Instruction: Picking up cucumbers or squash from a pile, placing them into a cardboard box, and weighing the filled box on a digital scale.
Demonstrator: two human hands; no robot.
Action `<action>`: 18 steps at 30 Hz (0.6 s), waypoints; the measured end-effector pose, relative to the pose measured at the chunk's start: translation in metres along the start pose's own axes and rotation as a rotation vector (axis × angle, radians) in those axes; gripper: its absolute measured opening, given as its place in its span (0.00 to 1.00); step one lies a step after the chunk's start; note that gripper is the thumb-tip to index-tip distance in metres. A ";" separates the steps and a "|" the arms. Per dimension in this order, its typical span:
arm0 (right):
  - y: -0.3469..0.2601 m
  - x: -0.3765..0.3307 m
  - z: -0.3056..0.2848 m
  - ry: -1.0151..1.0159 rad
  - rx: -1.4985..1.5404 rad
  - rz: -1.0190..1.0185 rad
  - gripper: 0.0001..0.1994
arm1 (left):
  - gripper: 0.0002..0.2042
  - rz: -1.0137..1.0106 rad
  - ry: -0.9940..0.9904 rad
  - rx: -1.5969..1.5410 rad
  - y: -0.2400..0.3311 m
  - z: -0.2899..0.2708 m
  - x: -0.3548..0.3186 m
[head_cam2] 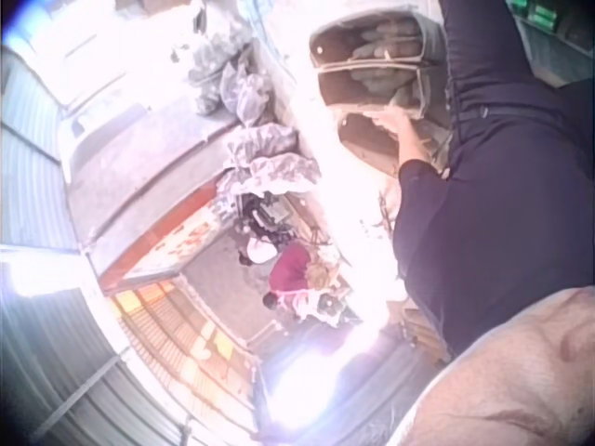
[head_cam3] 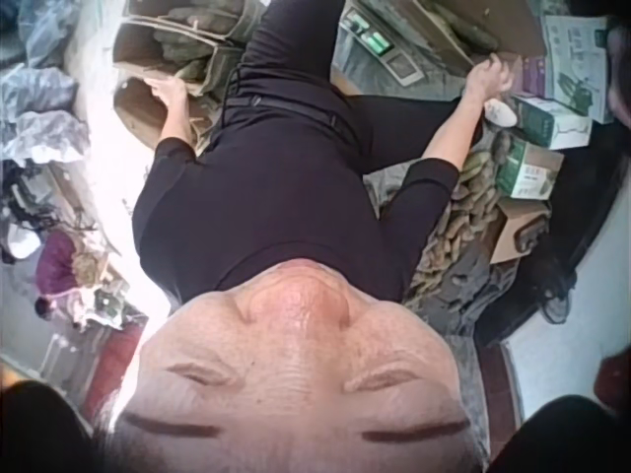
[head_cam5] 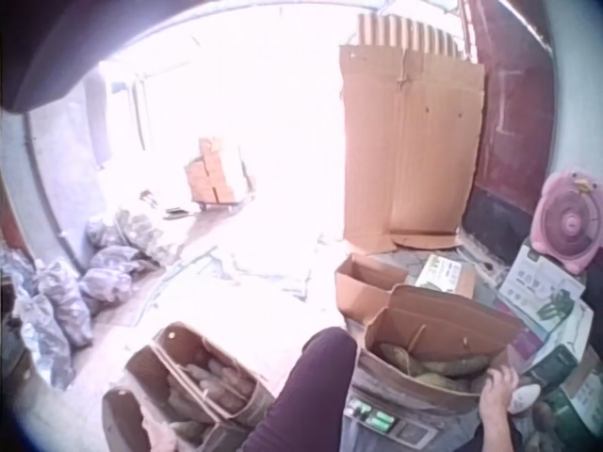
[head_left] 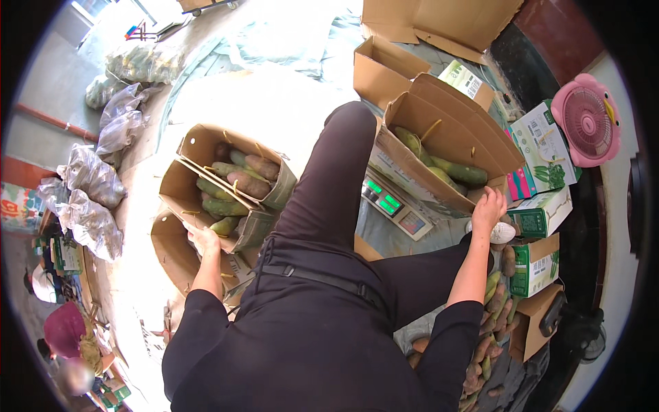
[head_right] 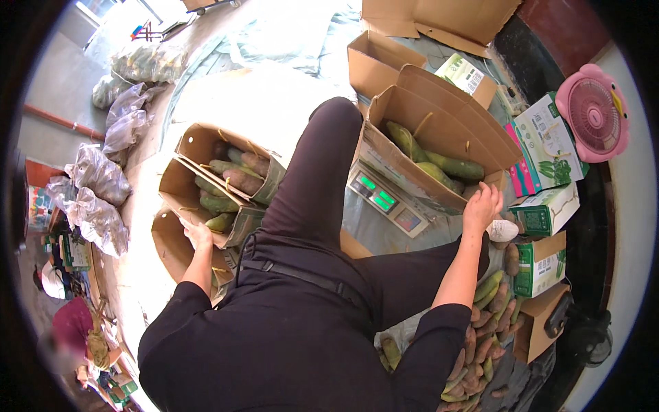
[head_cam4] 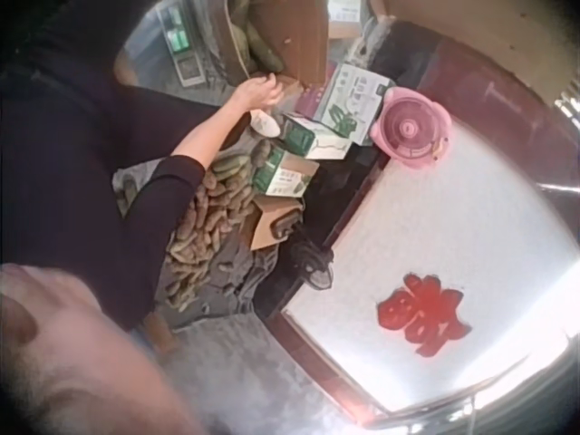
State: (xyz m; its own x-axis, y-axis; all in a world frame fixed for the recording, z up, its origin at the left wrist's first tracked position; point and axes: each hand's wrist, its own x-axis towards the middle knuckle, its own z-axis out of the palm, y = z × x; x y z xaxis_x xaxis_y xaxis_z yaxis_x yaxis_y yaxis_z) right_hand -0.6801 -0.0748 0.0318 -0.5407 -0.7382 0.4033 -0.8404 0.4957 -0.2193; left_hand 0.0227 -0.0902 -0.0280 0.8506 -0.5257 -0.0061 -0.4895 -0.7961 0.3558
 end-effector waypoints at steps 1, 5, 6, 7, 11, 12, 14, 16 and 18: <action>0.000 0.000 0.000 0.005 0.002 -0.005 0.13 | 0.37 0.006 0.009 0.001 0.000 -0.002 0.000; 0.002 0.000 0.001 0.015 -0.013 -0.051 0.12 | 0.37 0.002 -0.026 -0.007 0.005 -0.007 -0.004; 0.003 0.000 0.002 0.014 -0.012 -0.052 0.12 | 0.37 0.014 -0.046 -0.026 0.006 -0.009 -0.005; 0.004 0.000 0.003 0.020 -0.017 -0.053 0.12 | 0.37 0.015 -0.040 -0.024 0.007 -0.009 -0.006; 0.006 0.000 0.007 0.045 -0.023 -0.040 0.11 | 0.37 0.018 -0.049 -0.025 0.007 -0.012 -0.007; 0.007 0.001 0.008 0.056 -0.002 -0.050 0.11 | 0.37 0.015 -0.047 -0.026 0.007 -0.012 -0.006; 0.009 0.002 0.009 0.027 -0.063 -0.065 0.11 | 0.36 0.007 -0.038 -0.019 0.008 -0.010 -0.005; 0.011 0.005 0.009 0.026 -0.031 -0.100 0.11 | 0.36 0.003 -0.028 -0.030 0.008 -0.008 -0.005; 0.011 0.005 0.010 0.024 -0.021 -0.132 0.11 | 0.37 0.003 -0.045 -0.046 0.008 -0.008 -0.005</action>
State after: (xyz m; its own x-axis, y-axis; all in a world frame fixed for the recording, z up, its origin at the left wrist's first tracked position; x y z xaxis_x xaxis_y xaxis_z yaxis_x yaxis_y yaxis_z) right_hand -0.6921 -0.0780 0.0223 -0.4238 -0.7870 0.4484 -0.9032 0.4042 -0.1444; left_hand 0.0163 -0.0919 -0.0172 0.8392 -0.5418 -0.0471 -0.4815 -0.7805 0.3986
